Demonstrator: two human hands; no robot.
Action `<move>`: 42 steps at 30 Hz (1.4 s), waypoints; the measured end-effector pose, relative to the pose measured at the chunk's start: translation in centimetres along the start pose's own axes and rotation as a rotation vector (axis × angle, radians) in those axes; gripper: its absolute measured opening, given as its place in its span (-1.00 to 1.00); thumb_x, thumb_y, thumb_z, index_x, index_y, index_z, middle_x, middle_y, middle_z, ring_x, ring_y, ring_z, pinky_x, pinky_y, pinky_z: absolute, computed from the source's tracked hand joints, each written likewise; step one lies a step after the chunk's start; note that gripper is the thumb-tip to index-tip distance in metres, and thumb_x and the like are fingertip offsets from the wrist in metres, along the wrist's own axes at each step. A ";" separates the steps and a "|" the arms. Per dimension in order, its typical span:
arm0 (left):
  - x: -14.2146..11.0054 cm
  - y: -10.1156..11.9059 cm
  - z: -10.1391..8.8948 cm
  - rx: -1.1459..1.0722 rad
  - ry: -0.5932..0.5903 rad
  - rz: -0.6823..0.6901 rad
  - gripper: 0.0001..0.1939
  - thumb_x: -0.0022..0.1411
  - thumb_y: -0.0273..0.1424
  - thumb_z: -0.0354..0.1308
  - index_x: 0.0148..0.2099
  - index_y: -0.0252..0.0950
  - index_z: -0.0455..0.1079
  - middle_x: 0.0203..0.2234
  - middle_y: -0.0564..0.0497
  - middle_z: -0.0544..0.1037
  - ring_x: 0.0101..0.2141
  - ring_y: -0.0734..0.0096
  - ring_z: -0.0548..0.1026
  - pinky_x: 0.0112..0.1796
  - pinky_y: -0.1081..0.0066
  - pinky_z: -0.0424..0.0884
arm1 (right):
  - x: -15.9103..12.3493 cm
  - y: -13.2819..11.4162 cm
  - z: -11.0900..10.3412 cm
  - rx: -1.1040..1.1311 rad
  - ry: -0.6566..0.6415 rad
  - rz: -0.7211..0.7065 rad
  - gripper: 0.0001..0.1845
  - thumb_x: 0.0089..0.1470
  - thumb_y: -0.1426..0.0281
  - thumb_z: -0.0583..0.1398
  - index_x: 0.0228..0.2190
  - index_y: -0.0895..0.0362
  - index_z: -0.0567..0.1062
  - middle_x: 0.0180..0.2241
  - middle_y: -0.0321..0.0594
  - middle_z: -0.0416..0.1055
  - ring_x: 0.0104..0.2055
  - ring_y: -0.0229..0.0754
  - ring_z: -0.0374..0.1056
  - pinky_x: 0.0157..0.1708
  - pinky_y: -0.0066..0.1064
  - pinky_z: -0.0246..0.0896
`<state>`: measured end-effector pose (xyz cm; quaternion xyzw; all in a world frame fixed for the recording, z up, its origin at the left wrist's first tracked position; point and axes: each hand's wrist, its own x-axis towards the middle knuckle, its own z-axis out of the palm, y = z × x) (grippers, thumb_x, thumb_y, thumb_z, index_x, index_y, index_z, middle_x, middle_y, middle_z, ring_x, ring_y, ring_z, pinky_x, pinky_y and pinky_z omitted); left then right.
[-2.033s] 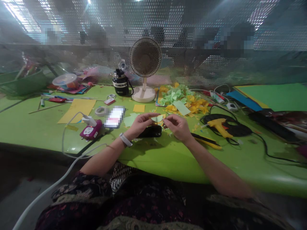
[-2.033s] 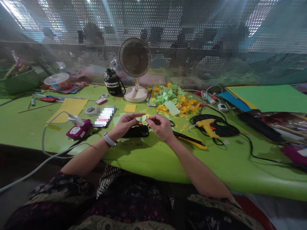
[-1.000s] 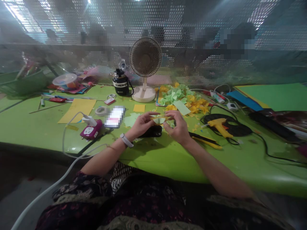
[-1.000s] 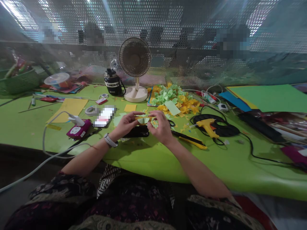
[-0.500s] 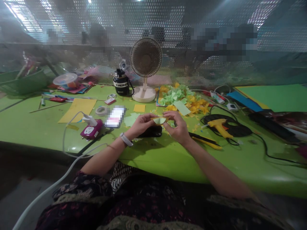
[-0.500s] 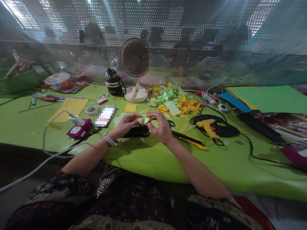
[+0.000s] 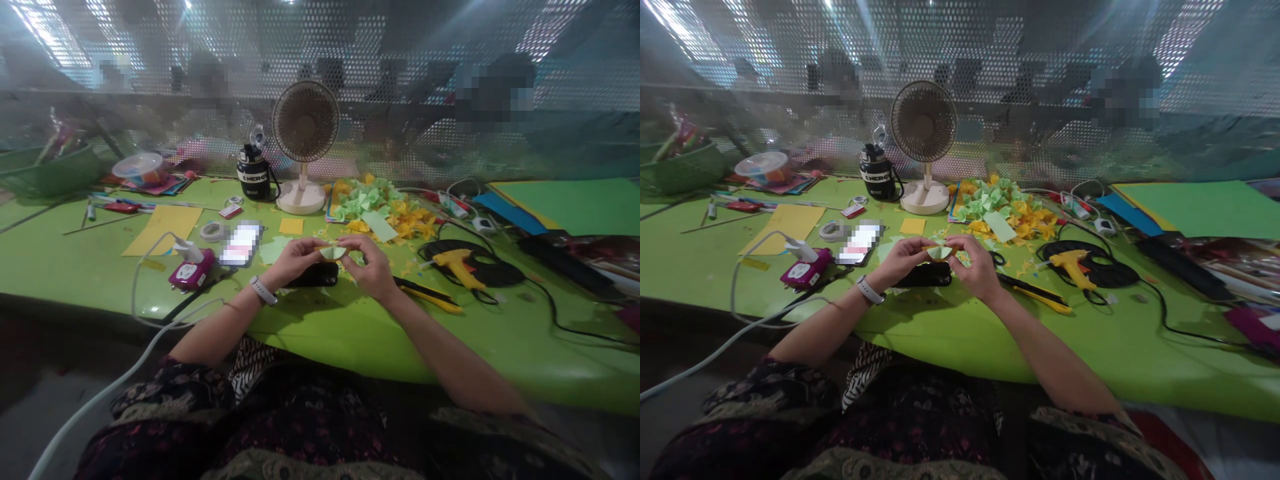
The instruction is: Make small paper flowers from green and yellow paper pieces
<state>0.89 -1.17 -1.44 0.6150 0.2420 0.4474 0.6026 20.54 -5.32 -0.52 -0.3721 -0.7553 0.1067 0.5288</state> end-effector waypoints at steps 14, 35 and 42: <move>0.0 0.0 -0.3 0.085 0.004 0.006 -0.66 0.07 -0.22 0.38 -0.17 -0.35 0.58 -0.29 -0.09 0.66 -0.30 0.39 0.59 -0.14 0.33 0.50 | 0.0 0.4 -0.3 -0.174 -0.006 -0.168 -0.83 0.22 0.41 0.19 -0.17 0.00 0.55 -0.09 -0.17 0.58 -0.02 -0.04 0.48 -0.01 -0.07 0.41; -0.6 0.5 0.4 0.227 -0.024 0.133 -0.67 0.17 -0.19 0.29 -0.13 -0.33 0.58 -0.25 -0.11 0.67 -0.29 0.38 0.60 -0.19 0.37 0.53 | -0.4 0.3 -0.3 -0.340 0.018 -0.375 -0.68 0.25 0.47 0.14 0.00 0.01 0.51 -0.03 -0.12 0.57 0.03 -0.02 0.49 0.00 -0.07 0.43; -0.8 0.6 0.9 0.215 -0.041 0.125 -0.66 0.18 -0.21 0.28 -0.11 -0.36 0.56 -0.28 -0.10 0.66 -0.33 0.41 0.59 -0.23 0.41 0.52 | -0.7 0.6 -0.2 -0.365 -0.029 -0.371 -0.62 0.26 0.47 0.11 0.06 0.01 0.49 0.00 -0.10 0.56 0.05 -0.01 0.48 0.03 -0.05 0.41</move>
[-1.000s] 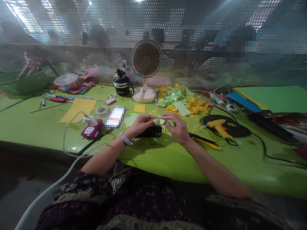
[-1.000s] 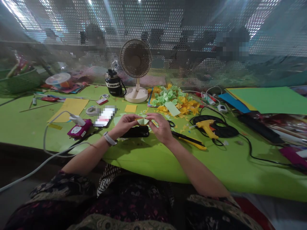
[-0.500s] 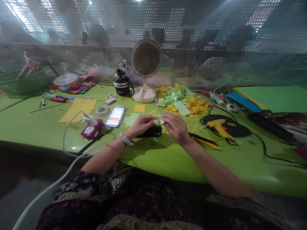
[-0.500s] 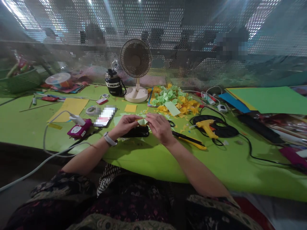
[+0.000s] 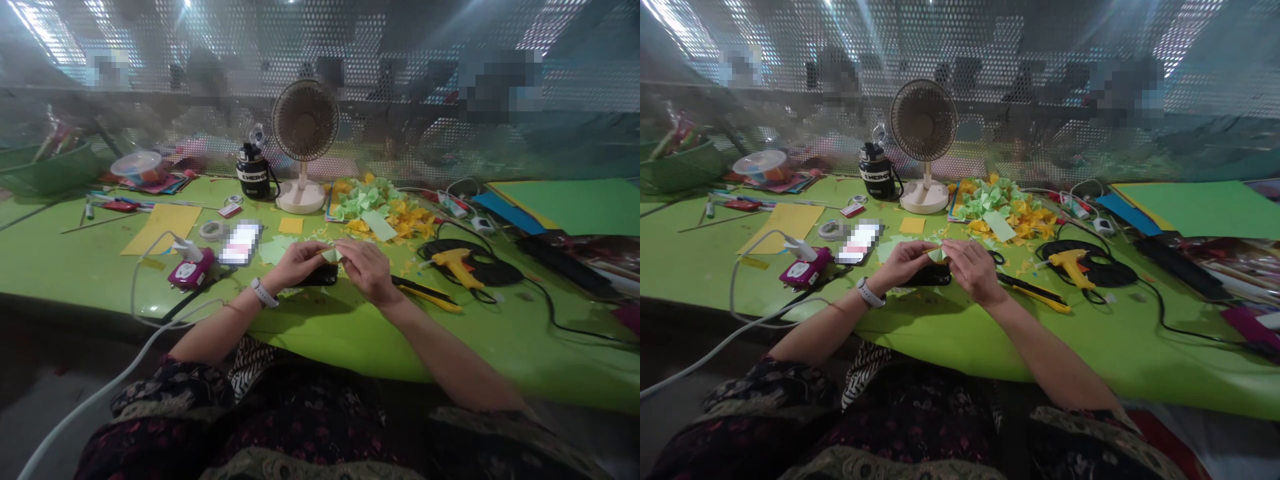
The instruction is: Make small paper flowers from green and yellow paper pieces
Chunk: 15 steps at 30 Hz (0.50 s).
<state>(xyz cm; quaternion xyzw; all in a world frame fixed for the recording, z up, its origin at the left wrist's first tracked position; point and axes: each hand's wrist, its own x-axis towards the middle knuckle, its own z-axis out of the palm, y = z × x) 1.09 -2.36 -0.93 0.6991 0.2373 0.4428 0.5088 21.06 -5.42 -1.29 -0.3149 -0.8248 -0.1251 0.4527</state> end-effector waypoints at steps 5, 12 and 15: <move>-0.1 -0.1 0.2 -0.014 0.027 -0.023 -0.69 0.18 -0.26 0.27 -0.11 -0.37 0.56 -0.31 -0.07 0.66 -0.38 0.46 0.56 -0.29 0.46 0.49 | 0.1 -0.2 0.0 -0.062 -0.012 -0.039 -0.64 0.25 0.48 0.10 0.03 0.06 0.51 0.00 -0.08 0.56 0.04 -0.02 0.49 0.00 -0.06 0.43; 0.0 0.0 -0.2 -0.036 0.028 -0.048 -0.68 0.13 -0.26 0.30 -0.12 -0.35 0.58 -0.32 -0.07 0.66 -0.39 0.46 0.55 -0.33 0.50 0.46 | 0.3 0.2 -0.3 -0.056 -0.084 -0.056 -0.63 0.20 0.45 0.14 0.02 0.05 0.52 0.05 -0.07 0.53 0.11 0.02 0.45 0.07 -0.01 0.39; 0.0 0.2 -0.4 -0.072 -0.010 -0.072 -0.67 0.12 -0.24 0.31 -0.13 -0.35 0.59 -0.31 -0.08 0.67 -0.34 0.41 0.58 -0.28 0.46 0.48 | 0.3 0.4 -0.5 -0.042 -0.093 -0.066 -0.63 0.19 0.45 0.15 0.02 0.04 0.53 0.06 -0.08 0.53 0.11 0.01 0.45 0.07 -0.02 0.40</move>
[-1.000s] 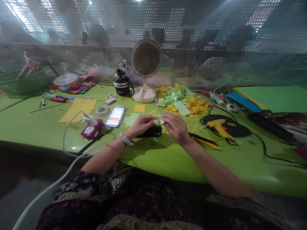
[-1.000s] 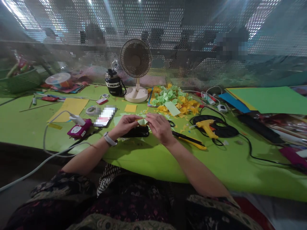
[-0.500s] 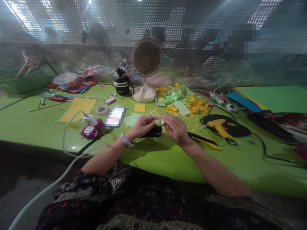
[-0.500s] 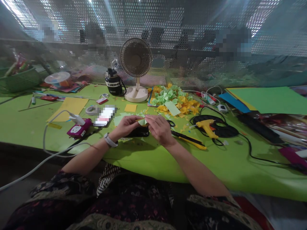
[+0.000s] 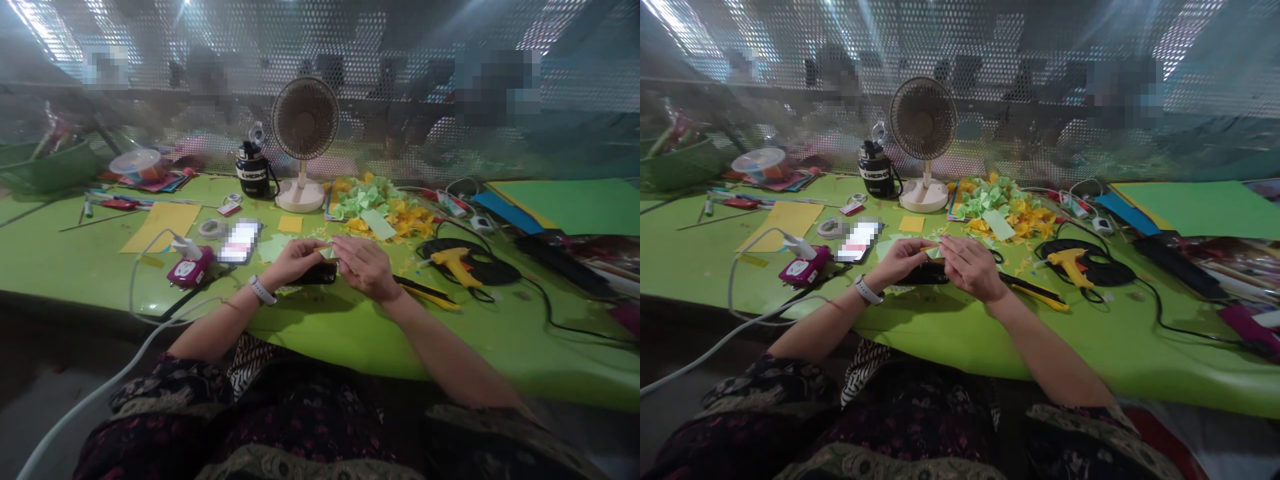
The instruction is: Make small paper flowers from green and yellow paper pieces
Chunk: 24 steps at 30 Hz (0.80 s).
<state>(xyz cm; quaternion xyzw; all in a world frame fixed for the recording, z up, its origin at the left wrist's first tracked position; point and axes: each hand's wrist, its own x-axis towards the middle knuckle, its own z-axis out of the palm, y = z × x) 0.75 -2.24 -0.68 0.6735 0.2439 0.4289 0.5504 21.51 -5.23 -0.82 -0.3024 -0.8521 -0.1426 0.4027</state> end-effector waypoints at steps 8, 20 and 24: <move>0.1 -0.2 -0.5 -0.040 -0.021 -0.022 -0.65 0.12 -0.23 0.33 -0.10 -0.35 0.58 -0.26 -0.10 0.66 -0.32 0.42 0.58 -0.21 0.43 0.49 | 0.0 0.0 -0.2 -0.024 0.006 -0.056 -0.60 0.18 0.45 0.16 0.05 0.03 0.52 0.08 -0.10 0.51 0.09 0.01 0.46 0.04 -0.05 0.43; 0.4 0.1 -0.5 -0.126 0.087 -0.001 -0.64 0.08 -0.20 0.37 -0.17 -0.37 0.57 -0.32 -0.08 0.65 -0.27 0.33 0.61 -0.06 0.26 0.52 | -0.6 0.5 1.7 -0.108 -0.016 -0.046 -0.31 0.22 0.21 0.20 0.31 0.10 0.21 0.28 0.02 0.27 0.36 0.07 0.14 0.21 -0.02 0.23; 0.5 -0.1 -0.3 -0.079 0.113 0.017 -0.64 0.09 -0.21 0.36 -0.14 -0.37 0.57 -0.31 -0.08 0.66 -0.23 0.28 0.62 -0.03 0.20 0.52 | -0.7 0.3 1.9 -0.086 -0.076 0.007 -0.30 0.27 0.18 0.11 0.35 0.12 0.13 0.35 0.02 0.14 0.42 0.06 0.00 0.29 0.02 0.10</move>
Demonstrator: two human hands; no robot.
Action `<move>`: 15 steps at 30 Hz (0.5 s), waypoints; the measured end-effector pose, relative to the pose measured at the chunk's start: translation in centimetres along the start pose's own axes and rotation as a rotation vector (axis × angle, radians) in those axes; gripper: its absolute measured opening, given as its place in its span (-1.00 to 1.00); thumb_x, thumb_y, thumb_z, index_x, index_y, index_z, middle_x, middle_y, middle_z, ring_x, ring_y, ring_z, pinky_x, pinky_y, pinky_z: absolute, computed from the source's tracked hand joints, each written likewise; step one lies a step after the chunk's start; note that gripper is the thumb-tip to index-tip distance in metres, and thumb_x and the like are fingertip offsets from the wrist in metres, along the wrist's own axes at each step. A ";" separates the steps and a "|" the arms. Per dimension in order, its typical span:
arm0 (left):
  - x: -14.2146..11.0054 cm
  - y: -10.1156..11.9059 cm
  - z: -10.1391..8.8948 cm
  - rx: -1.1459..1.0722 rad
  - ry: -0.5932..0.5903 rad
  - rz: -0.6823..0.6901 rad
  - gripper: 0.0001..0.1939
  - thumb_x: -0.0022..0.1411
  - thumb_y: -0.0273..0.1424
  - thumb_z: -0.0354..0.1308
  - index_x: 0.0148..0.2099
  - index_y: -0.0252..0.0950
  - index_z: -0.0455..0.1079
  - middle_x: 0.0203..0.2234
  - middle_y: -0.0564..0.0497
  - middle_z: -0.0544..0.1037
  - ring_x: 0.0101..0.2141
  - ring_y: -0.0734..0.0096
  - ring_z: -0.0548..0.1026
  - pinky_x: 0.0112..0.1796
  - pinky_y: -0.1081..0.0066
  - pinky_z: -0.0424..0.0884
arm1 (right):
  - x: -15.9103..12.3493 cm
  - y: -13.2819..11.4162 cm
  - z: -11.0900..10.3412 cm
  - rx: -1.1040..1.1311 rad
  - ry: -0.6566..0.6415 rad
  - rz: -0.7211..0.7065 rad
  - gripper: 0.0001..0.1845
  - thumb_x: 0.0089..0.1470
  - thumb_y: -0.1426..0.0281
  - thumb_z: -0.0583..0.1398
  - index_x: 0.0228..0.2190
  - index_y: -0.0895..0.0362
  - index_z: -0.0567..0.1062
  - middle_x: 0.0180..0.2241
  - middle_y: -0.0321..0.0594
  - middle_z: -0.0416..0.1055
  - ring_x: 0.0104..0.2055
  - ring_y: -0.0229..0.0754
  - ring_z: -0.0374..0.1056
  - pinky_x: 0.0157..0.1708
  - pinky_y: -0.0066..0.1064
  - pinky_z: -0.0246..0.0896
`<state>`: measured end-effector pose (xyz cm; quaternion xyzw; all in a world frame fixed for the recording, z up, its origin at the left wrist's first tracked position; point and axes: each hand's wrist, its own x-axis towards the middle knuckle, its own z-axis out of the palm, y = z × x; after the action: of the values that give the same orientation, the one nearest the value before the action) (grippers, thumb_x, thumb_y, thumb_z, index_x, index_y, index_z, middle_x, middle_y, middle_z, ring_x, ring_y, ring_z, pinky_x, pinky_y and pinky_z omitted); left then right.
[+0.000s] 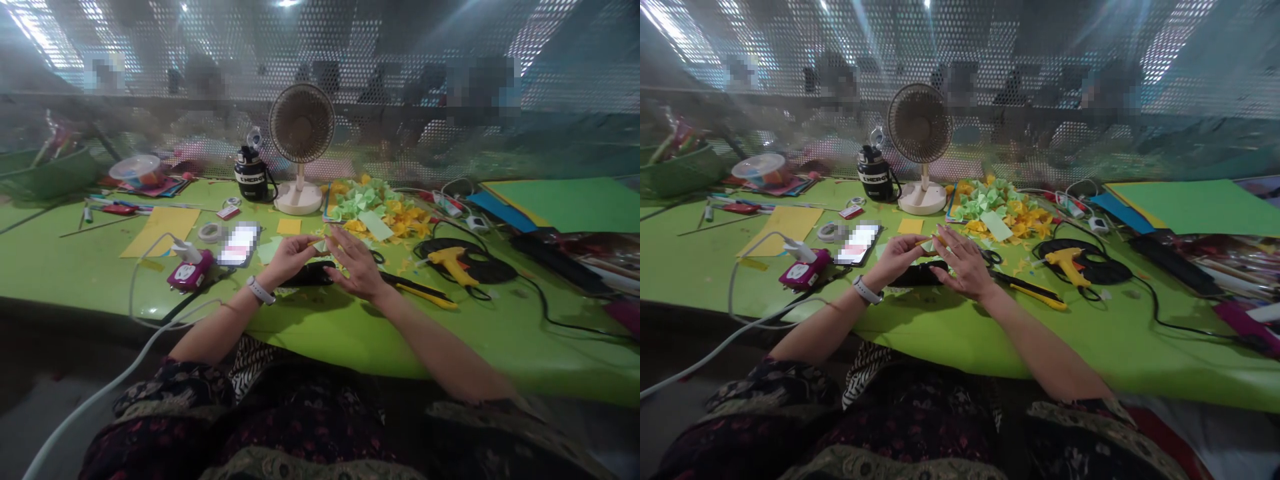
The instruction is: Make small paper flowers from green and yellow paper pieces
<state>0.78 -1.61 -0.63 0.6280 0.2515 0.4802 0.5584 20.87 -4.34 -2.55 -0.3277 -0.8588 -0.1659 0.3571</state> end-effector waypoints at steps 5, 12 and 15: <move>-0.1 -0.1 0.4 0.006 0.044 0.008 -0.64 0.09 -0.21 0.35 -0.15 -0.38 0.57 -0.28 -0.09 0.67 -0.22 0.26 0.63 0.00 0.18 0.52 | 0.1 -0.9 0.0 -0.134 -0.121 0.040 -0.14 0.24 0.01 0.09 0.38 0.20 0.04 0.36 0.08 0.09 0.45 0.17 -0.15 0.37 0.22 -0.33; -0.1 0.0 0.5 -0.064 0.069 -0.039 -0.64 0.07 -0.22 0.37 -0.17 -0.39 0.57 -0.33 -0.08 0.67 -0.27 0.31 0.63 0.00 0.18 0.52 | 0.0 -0.8 0.8 -0.167 -0.155 -0.008 -0.11 0.24 -0.02 0.07 0.40 0.16 -0.06 0.36 0.07 0.11 0.43 0.13 -0.07 0.37 0.22 -0.35; 0.0 0.0 0.4 -0.085 0.061 -0.047 -0.63 0.06 -0.20 0.39 -0.18 -0.39 0.57 -0.35 -0.07 0.66 -0.30 0.32 0.63 -0.02 0.20 0.52 | 0.0 -0.9 0.8 -0.112 -0.162 0.012 -0.13 0.23 -0.01 0.08 0.39 0.12 -0.02 0.37 0.03 0.09 0.44 0.13 -0.09 0.37 0.19 -0.31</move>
<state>1.11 -1.76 -0.61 0.5826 0.2623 0.4961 0.5879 19.87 -4.59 -3.14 -0.3647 -0.8723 -0.1846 0.2685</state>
